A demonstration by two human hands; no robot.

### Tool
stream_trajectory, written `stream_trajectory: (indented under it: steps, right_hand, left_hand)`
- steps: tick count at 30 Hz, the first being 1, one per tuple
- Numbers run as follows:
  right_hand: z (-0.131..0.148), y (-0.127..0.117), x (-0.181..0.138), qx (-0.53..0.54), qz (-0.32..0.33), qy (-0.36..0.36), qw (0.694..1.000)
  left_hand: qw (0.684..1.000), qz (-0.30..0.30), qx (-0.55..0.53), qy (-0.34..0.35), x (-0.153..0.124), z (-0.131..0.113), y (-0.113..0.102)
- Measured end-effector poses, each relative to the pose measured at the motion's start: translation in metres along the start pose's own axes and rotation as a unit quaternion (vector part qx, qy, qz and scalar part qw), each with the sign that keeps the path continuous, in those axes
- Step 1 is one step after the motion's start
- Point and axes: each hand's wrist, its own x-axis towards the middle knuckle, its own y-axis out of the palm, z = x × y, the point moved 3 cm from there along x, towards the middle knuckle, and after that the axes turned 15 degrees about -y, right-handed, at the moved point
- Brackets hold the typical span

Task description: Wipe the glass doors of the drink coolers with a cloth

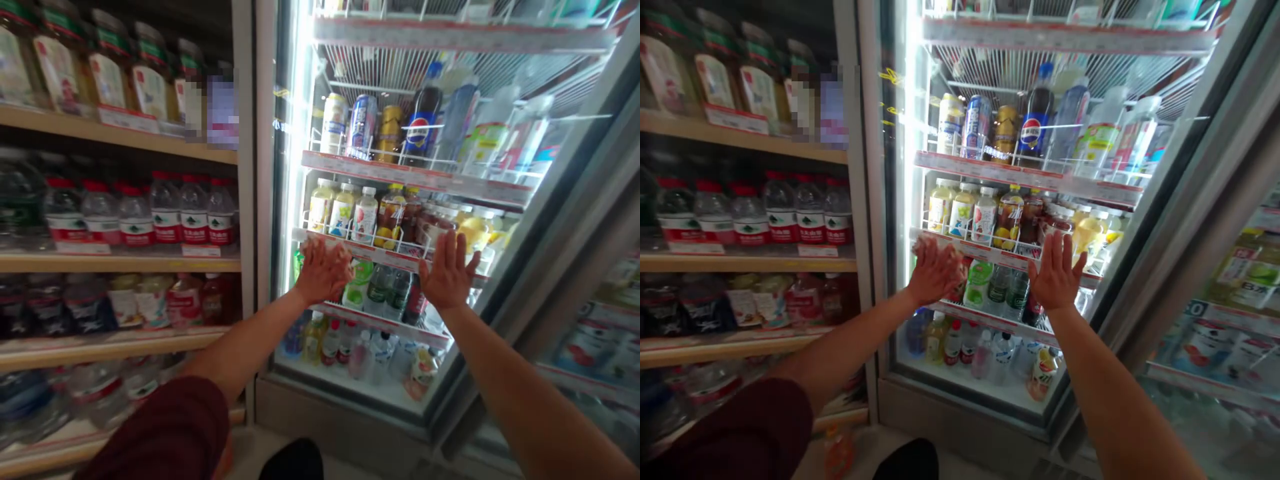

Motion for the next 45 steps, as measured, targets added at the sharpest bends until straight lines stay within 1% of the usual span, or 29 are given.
stream_trajectory:
  steps: [1,2,3,6,7,8,9,11,13,14,15,17,19,20,22,24,27,29,31,34,35,37,39,41,43,44,45]
  right_hand:
    - [0.000,0.000,0.000,0.003,0.001,0.001,1.000]
    - [0.000,0.000,0.000,0.006,0.002,0.002,1.000]
    - [0.000,0.000,0.000,0.008,0.003,0.002,1.000]
    - [-0.001,0.000,0.000,0.011,0.011,0.004,1.000]
    - [-0.001,0.000,0.000,0.011,0.012,0.006,1.000]
    - [-0.001,0.000,0.000,0.010,0.013,0.006,1.000]
    - [-0.001,0.000,0.000,0.009,0.014,0.006,1.000]
    - [-0.002,0.000,0.001,0.007,0.015,0.005,1.000]
    - [-0.002,0.000,0.001,0.006,0.019,0.004,1.000]
    - [-0.002,0.000,0.001,0.006,0.021,0.005,1.000]
    - [-0.002,0.000,0.001,0.007,0.022,0.004,1.000]
    - [-0.002,-0.001,0.002,0.012,0.024,0.003,1.000]
    - [-0.002,-0.001,0.002,0.018,0.026,0.007,0.999]
    - [-0.002,-0.002,0.002,0.020,0.028,0.010,0.999]
    - [-0.002,-0.002,0.002,0.023,0.030,0.014,0.999]
    - [-0.002,-0.002,0.002,0.023,0.029,0.013,0.999]
    - [-0.002,-0.002,0.002,0.018,0.027,0.012,0.999]
    - [-0.002,-0.002,0.002,0.018,0.027,0.010,0.999]
    - [-0.002,-0.002,0.002,0.022,0.028,0.008,0.999]
    - [-0.003,-0.002,0.002,0.023,0.025,0.007,0.999]
    - [-0.003,-0.002,0.002,0.023,0.023,0.006,0.999]
    - [-0.003,-0.001,0.001,0.021,0.018,0.003,1.000]
    - [-0.002,-0.001,0.001,0.020,0.021,0.001,1.000]
    - [-0.002,-0.001,0.001,0.019,0.028,0.004,0.999]
    - [-0.002,-0.002,0.002,0.019,0.035,0.010,0.999]
    - [-0.003,-0.002,0.002,0.019,0.037,0.012,0.999]
    - [-0.003,-0.002,0.002,0.019,0.039,0.014,0.999]
  left_hand:
    - [0.999,0.033,0.003,0.034,-0.005,0.000,0.003]
    - [0.998,0.039,0.006,0.050,-0.004,0.003,0.001]
    - [0.999,0.017,0.009,0.044,0.003,0.007,-0.005]
    - [0.993,-0.110,0.017,-0.042,0.041,0.022,-0.033]
    - [0.988,-0.138,0.019,-0.067,0.051,0.022,-0.039]
    - [0.986,-0.147,0.014,-0.081,0.056,0.020,-0.041]
    - [0.986,-0.141,0.003,-0.084,0.056,0.015,-0.041]
    - [0.993,-0.105,-0.022,-0.057,0.045,-0.003,-0.036]
    - [0.997,-0.046,-0.068,-0.013,0.027,-0.022,-0.033]
    - [0.995,-0.023,-0.096,-0.005,0.019,-0.029,-0.034]
    - [0.991,-0.010,-0.129,-0.015,0.014,-0.032,-0.038]
    - [0.978,0.017,-0.197,-0.070,0.011,-0.031,-0.050]
    - [0.962,0.067,-0.231,-0.128,0.017,-0.023,-0.059]
    - [0.957,0.103,-0.232,-0.138,0.022,-0.018,-0.062]
    - [0.954,0.164,-0.213,-0.133,0.032,-0.010,-0.066]
    - [0.963,0.174,-0.172,-0.116,0.044,-0.003,-0.068]
    - [0.981,0.135,-0.098,-0.097,0.059,0.000,-0.073]
    - [0.991,0.103,-0.049,-0.063,0.066,-0.002,-0.076]
    - [0.999,0.042,0.002,-0.027,0.070,-0.005,-0.079]
    - [0.995,-0.091,0.049,-0.003,0.073,0.001,-0.081]
    - [0.992,-0.121,0.044,-0.003,0.072,0.004,-0.078]
    - [0.988,-0.151,0.027,0.009,0.069,0.011,-0.070]
    - [0.986,-0.164,0.024,0.008,0.061,0.016,-0.057]
    - [0.984,-0.174,0.035,-0.011,0.043,0.018,-0.042]
    - [0.983,-0.176,0.047,-0.036,0.015,0.018,-0.028]
    - [0.985,-0.164,0.050,-0.034,-0.002,0.017,-0.021]
    - [0.988,-0.142,0.051,-0.017,-0.018,0.016,-0.016]
